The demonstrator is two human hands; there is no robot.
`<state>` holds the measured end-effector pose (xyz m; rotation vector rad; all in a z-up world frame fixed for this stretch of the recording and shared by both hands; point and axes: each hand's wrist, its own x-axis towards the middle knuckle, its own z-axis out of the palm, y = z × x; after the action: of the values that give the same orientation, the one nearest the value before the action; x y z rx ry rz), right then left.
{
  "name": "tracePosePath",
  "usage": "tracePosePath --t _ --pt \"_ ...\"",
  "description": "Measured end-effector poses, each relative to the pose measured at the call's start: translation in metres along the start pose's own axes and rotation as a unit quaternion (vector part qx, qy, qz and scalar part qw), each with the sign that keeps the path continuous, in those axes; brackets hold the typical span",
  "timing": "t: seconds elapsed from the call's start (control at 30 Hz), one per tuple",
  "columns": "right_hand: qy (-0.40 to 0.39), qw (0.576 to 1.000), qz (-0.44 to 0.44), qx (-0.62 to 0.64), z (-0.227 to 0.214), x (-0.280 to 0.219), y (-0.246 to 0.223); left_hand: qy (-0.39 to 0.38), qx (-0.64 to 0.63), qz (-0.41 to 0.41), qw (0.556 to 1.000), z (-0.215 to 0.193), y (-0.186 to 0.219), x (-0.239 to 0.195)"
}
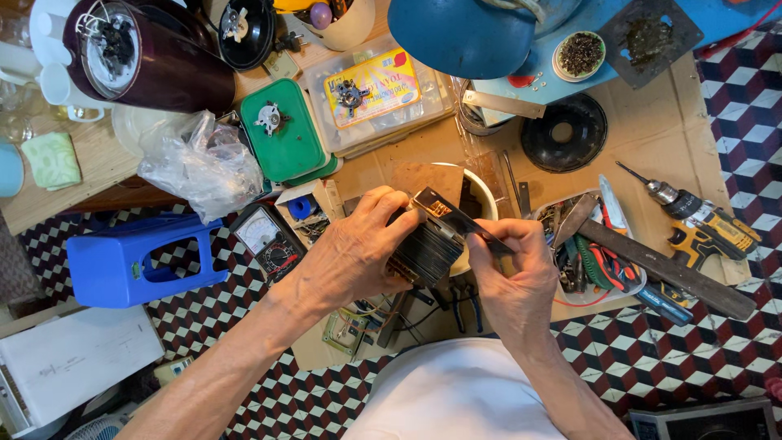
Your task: The person assembles an electrical component, likely a transformer, by handling laminated iron cores and copper windings. They insert and adjust the laminated pieces into the winding assembly, repeatedly checking fit and alignment. The person uses a small metal tool to press and align the laminations within the core.
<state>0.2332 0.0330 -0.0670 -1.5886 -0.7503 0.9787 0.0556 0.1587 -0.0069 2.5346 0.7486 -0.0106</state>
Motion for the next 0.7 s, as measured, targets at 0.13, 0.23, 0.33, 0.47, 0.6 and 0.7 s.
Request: tracePosePath --t 0.13,0.23,0.33,0.47,0.6,0.7 --pt "0.009 0.995 -0.039 -0.087 0.002 0.000 0.001 0.013 -0.015 0.005 1.000 0.003 -0.004 -0.005" --pt "-0.003 0.995 -0.061 -0.084 0.001 0.001 0.000 0.026 -0.011 0.013 1.000 0.005 -0.005 -0.009" --pt "-0.023 0.995 -0.068 -0.066 0.000 0.001 -0.001 0.044 0.006 0.016 0.999 0.008 -0.004 -0.014" --pt "-0.021 0.998 -0.049 -0.025 0.004 -0.001 -0.001 0.048 -0.016 0.010 0.999 0.012 -0.005 -0.020" --pt "-0.041 0.995 -0.084 -0.026 0.007 0.000 0.000 0.049 -0.019 0.005 0.999 0.016 -0.007 -0.021" --pt "-0.052 0.991 -0.118 -0.036 0.010 0.004 0.001 0.046 -0.017 -0.001 0.999 0.017 -0.008 -0.022"
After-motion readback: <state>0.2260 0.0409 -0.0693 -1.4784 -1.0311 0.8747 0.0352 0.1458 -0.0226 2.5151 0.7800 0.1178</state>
